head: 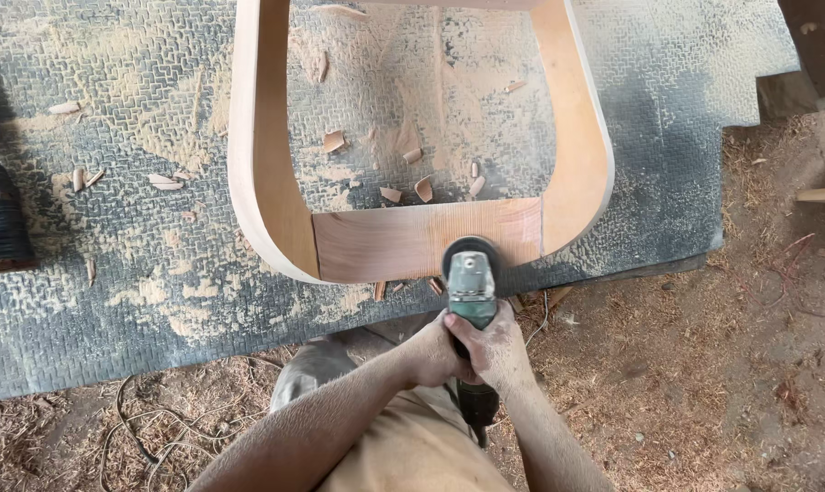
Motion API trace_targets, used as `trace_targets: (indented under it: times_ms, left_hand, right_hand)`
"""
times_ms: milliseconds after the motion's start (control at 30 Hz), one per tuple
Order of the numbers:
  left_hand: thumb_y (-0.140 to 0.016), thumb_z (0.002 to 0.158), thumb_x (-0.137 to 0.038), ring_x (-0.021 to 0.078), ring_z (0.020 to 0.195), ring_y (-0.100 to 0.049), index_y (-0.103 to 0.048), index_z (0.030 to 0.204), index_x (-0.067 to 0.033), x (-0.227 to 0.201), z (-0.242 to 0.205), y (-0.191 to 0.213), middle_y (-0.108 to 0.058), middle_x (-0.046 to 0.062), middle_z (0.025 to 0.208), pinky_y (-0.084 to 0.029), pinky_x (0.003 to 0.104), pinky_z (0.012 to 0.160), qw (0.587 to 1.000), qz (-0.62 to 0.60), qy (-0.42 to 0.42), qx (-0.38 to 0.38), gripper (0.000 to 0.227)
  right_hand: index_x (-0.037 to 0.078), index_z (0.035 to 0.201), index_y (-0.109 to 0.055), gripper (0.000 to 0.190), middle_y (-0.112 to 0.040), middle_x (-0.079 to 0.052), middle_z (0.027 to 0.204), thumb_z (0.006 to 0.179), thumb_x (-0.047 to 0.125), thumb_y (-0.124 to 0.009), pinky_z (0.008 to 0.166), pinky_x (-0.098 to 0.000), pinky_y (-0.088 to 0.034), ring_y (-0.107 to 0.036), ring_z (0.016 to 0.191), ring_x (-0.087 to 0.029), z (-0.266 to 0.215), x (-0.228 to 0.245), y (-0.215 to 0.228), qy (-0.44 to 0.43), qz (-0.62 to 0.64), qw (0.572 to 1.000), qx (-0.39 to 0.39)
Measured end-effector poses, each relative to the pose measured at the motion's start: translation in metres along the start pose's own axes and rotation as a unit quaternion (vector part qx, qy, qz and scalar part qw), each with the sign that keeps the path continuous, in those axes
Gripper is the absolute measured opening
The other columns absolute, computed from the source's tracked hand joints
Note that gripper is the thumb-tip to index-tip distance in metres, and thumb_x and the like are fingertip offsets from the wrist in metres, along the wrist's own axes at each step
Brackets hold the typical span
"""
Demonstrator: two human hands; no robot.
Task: The person uses an angle grinder with a sanding disc to smooth the curved inner edge of a wooden chair frame. The tool is moved along the curve repeatedly, generating wood dust. The person occasionally pauses to wipe the surface with a hand.
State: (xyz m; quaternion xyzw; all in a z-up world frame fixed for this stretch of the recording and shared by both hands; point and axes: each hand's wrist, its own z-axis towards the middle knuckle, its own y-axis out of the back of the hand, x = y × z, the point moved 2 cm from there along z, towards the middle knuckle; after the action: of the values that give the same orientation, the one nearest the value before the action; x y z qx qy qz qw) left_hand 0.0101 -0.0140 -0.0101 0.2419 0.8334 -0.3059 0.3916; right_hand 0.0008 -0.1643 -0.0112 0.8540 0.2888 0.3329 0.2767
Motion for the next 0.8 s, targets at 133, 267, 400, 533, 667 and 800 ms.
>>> trace_targets:
  times_ms: [133,267,400,533,667,800]
  left_hand:
    - [-0.089,0.064,-0.024,0.0266,0.113,-0.068,-0.044,0.138,0.0002,-0.017,-0.011,0.002,-0.066,0.015,0.123,-0.056,0.038,0.103,0.995,0.086,-0.012,-0.058,0.089]
    - [-0.095,0.061,-0.04,0.0308,0.121,-0.059,-0.032,0.139,0.0049,-0.021,-0.046,0.006,-0.051,0.021,0.132,-0.052,0.039,0.105,0.97,0.118,0.134,-0.164,0.11]
    - [-0.093,0.061,-0.047,0.0349,0.124,-0.059,-0.027,0.142,0.0059,-0.02,-0.076,0.012,-0.041,0.023,0.141,-0.055,0.04,0.105,0.944,0.121,0.197,-0.237,0.117]
    - [-0.093,0.062,-0.046,0.0353,0.125,-0.058,-0.027,0.141,0.0048,-0.014,-0.089,0.017,-0.042,0.022,0.14,-0.053,0.042,0.105,0.928,0.135,0.206,-0.28,0.115]
    - [-0.096,0.063,-0.04,0.0346,0.124,-0.056,-0.03,0.14,0.0027,-0.011,-0.089,0.019,-0.045,0.021,0.136,-0.051,0.042,0.105,0.931,0.133,0.176,-0.292,0.11]
    - [-0.094,0.059,-0.026,0.0257,0.114,-0.067,-0.043,0.133,-0.0004,-0.013,-0.079,0.017,-0.062,0.014,0.122,-0.058,0.038,0.099,0.955,0.037,0.111,-0.273,0.093]
  right_hand:
    - [0.003,0.123,-0.063,0.072,-0.075,-0.012,0.11,0.073,0.05,-0.084,0.09,-0.0386,-0.059,-0.073,0.101,-0.024,0.004,-0.014,-0.004,0.059,0.193,0.979,0.037]
    - [0.003,0.125,-0.064,0.074,-0.073,-0.01,0.11,0.07,0.048,-0.086,0.092,-0.038,-0.058,-0.07,0.101,-0.022,0.02,-0.005,-0.03,0.085,0.315,0.925,0.194]
    - [0.004,0.129,-0.063,0.073,-0.071,-0.008,0.113,0.075,0.046,-0.088,0.096,-0.0375,-0.054,-0.067,0.106,-0.02,0.023,0.016,-0.063,0.147,0.417,0.836,0.325]
    - [0.002,0.128,-0.064,0.072,-0.071,-0.008,0.114,0.078,0.048,-0.088,0.097,-0.037,-0.054,-0.066,0.106,-0.021,0.019,0.033,-0.082,0.17,0.422,0.817,0.355]
    - [0.002,0.126,-0.066,0.075,-0.072,-0.009,0.112,0.075,0.052,-0.087,0.096,-0.0377,-0.054,-0.067,0.105,-0.021,0.015,0.038,-0.081,0.17,0.379,0.843,0.342]
    - [0.003,0.126,-0.067,0.083,-0.072,-0.009,0.113,0.069,0.06,-0.086,0.1,-0.0365,-0.052,-0.067,0.109,-0.021,0.013,0.029,-0.069,0.164,0.272,0.909,0.27]
